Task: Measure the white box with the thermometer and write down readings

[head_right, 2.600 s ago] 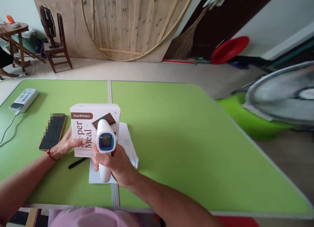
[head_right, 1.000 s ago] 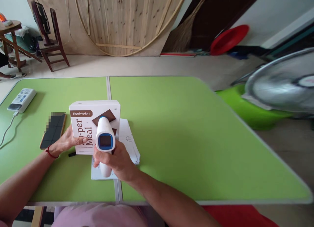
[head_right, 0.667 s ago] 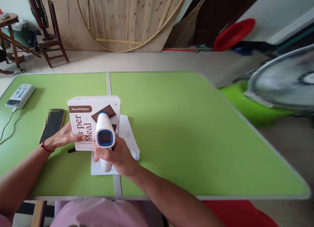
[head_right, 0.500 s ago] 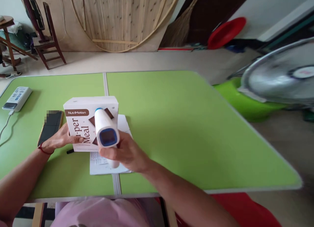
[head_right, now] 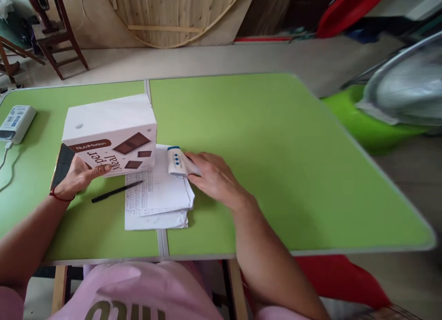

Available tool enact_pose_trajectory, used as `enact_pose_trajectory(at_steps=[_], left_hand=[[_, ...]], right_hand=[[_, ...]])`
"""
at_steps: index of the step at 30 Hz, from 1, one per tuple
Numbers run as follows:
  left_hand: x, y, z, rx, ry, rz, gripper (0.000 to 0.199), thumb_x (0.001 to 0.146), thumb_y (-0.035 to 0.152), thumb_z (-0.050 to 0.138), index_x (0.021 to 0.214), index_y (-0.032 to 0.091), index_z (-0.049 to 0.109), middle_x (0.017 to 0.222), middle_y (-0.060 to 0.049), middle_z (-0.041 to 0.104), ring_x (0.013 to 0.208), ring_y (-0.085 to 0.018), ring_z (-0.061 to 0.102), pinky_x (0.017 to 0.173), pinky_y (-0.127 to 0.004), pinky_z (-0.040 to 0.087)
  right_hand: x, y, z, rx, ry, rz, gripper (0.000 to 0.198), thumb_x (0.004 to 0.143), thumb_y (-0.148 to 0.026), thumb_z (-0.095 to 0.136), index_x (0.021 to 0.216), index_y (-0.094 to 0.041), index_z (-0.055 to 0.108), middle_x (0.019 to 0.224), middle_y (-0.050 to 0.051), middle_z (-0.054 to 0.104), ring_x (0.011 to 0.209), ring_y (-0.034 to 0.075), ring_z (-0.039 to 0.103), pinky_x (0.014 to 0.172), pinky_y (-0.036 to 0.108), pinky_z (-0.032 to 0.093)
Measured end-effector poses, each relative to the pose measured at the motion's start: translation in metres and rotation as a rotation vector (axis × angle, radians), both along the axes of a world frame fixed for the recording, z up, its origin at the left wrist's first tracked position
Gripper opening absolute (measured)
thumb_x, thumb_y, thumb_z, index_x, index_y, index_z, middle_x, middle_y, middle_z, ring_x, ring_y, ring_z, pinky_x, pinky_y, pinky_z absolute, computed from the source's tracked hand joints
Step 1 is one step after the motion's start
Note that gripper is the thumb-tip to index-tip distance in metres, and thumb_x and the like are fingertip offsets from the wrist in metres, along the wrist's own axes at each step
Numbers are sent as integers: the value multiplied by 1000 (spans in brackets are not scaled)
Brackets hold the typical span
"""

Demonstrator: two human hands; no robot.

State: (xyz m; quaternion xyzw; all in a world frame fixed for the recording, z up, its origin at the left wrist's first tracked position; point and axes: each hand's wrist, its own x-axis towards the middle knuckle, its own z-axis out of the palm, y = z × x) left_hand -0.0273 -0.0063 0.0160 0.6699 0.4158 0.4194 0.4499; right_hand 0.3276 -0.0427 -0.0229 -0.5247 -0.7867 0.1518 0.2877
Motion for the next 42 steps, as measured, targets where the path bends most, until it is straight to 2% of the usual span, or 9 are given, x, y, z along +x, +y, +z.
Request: enact_pose_trajectory(at_steps=[6, 11, 17, 21, 24, 30, 34, 39, 42], left_hand=[[2, 1, -1, 73, 108, -22, 51, 76, 40, 81, 117, 16, 62, 114, -12, 68, 124, -35, 56, 111, -57, 40], [4, 0, -1, 72, 100, -59, 46, 80, 43, 78, 115, 17, 65, 119, -12, 68, 116, -33, 61, 109, -54, 43], [2, 2, -3, 31, 87, -38, 51, 72, 42, 85, 113, 17, 66, 107, -11, 71, 119, -34, 59, 111, -55, 41], [1, 5, -3, 74, 134, -43, 50, 74, 45, 83, 112, 17, 66, 108, -11, 70, 119, -34, 59, 112, -55, 39], [0, 5, -2, 83, 156, -47, 55, 72, 48, 84, 113, 16, 65, 112, -12, 69, 117, -35, 59, 111, -54, 40], [0, 10, -8, 92, 156, -69, 53, 71, 49, 84, 109, 16, 67, 109, -12, 69, 117, -35, 58, 108, -55, 43], [2, 12, -16, 82, 109, -17, 58, 62, 47, 90, 106, 17, 68, 110, -12, 69, 127, -39, 52, 110, -56, 41], [4, 9, -19, 81, 44, 42, 79, 61, 48, 91, 125, 16, 58, 124, -15, 64, 116, -37, 61, 98, -52, 54], [2, 10, -17, 124, 7, 60, 83, 62, 49, 90, 131, 20, 53, 130, -15, 61, 118, -36, 61, 95, -51, 57]], right_hand=[[11, -2, -3, 75, -171, 69, 44, 80, -16, 58, 123, -22, 64, 95, 13, 70, 82, 30, 65, 77, 51, 53], [-15, -22, 31, 229, -176, 57, 43, 86, -10, 54, 128, -18, 61, 117, 18, 65, 111, 37, 59, 96, 58, 47], [-104, -34, 58, 55, -341, 473, 29, 97, -12, 48, 121, -11, 64, 81, 9, 70, 75, 21, 61, 66, 35, 49], [-147, -18, 50, 2, -608, 354, 33, 89, 2, 44, 111, -6, 68, 86, 16, 72, 82, 25, 62, 69, 36, 45], [-149, -11, 50, 49, -638, 470, 30, 86, 4, 44, 85, -10, 70, 81, 16, 71, 81, 24, 62, 71, 36, 44], [-100, -28, 48, 278, -165, 488, 21, 90, -10, 46, 84, -20, 64, 66, 4, 66, 64, 18, 58, 57, 31, 43], [-82, -47, 27, 198, 228, 270, 25, 94, -11, 47, 113, -25, 57, 88, 4, 74, 75, 17, 68, 67, 31, 54], [-94, -59, -9, 199, 124, 135, 33, 91, -37, 63, 113, -20, 47, 138, 25, 55, 128, 36, 54, 96, 55, 52], [-96, -57, -20, 209, 36, 201, 40, 88, -44, 65, 112, -19, 44, 143, 29, 48, 138, 40, 44, 101, 61, 48]])
